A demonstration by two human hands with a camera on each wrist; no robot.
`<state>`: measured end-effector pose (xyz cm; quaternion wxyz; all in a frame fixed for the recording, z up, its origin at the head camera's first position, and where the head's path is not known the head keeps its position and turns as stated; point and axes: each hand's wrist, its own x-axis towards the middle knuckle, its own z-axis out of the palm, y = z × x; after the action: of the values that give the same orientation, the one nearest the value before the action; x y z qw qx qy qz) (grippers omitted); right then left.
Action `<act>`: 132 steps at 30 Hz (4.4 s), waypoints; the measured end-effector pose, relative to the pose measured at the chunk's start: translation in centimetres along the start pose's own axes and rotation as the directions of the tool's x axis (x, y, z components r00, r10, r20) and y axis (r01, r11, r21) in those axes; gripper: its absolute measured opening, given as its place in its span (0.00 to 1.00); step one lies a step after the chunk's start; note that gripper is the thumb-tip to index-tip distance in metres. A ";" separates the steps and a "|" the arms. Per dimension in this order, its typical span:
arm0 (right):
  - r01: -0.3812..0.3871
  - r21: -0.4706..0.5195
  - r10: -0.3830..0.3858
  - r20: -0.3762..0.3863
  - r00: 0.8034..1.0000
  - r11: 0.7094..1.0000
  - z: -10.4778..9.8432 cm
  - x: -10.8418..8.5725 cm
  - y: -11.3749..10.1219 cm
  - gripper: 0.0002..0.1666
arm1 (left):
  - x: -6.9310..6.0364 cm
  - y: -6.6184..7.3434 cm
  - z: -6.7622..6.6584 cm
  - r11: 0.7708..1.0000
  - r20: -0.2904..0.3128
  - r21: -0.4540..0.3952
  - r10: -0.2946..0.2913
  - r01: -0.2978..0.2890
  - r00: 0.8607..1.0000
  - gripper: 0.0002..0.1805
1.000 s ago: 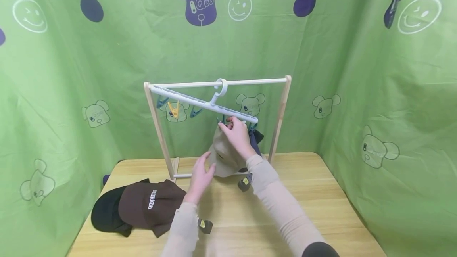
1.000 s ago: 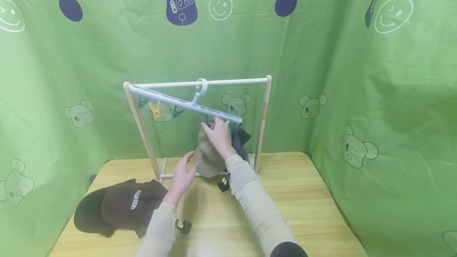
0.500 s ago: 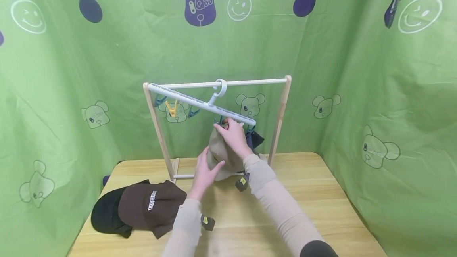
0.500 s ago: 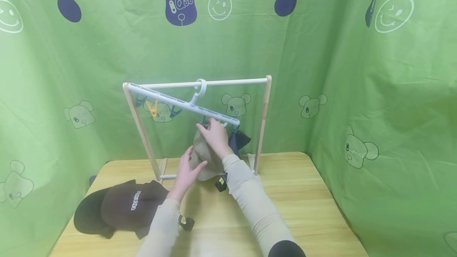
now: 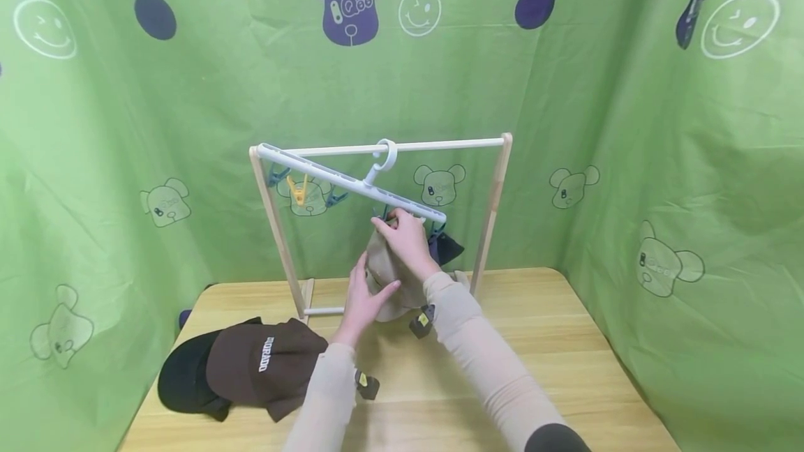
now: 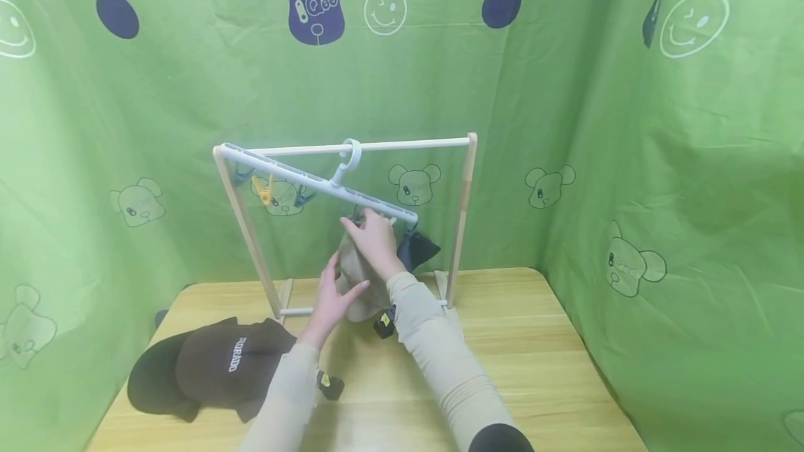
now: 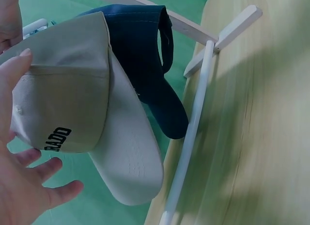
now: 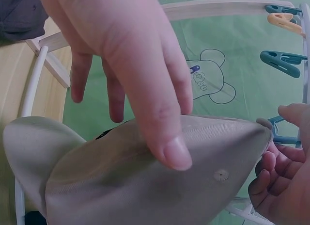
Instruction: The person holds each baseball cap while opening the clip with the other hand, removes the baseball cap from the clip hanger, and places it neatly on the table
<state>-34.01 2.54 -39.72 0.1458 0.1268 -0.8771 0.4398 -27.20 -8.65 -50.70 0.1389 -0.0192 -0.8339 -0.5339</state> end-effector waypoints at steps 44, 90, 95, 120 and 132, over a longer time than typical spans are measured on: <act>0.000 -0.176 0.000 0.004 1.000 0.984 0.0 0.0 -1.1 0.31 | 0.3 -0.4 0.1 0.994 -0.129 -0.062 0.083 -0.092 0.988 0.46; -0.072 -0.226 0.096 0.094 0.991 0.971 0.1 0.4 -2.1 0.29 | -1.7 0.5 -0.3 0.987 -0.473 -0.158 -0.065 -0.012 0.879 0.27; -0.089 -0.229 0.112 0.091 0.990 0.969 0.2 0.4 -1.9 0.29 | -1.9 0.7 -0.5 0.995 -0.509 -0.093 -0.016 -0.037 0.860 0.27; -0.094 -0.223 0.114 0.078 0.990 0.970 0.0 0.1 -1.7 0.30 | -2.8 0.5 -1.5 0.988 -0.576 0.014 0.136 -0.156 0.806 0.27; -0.080 -0.218 0.100 0.081 0.992 0.973 0.1 0.2 -1.5 0.30 | -3.2 0.5 -2.4 0.977 -0.580 0.058 0.202 -0.207 0.790 0.26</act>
<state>-33.72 1.53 -38.63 0.0985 0.0905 -0.9299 0.3425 -23.56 -10.15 -50.10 0.4441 0.0543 -0.7419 -0.4995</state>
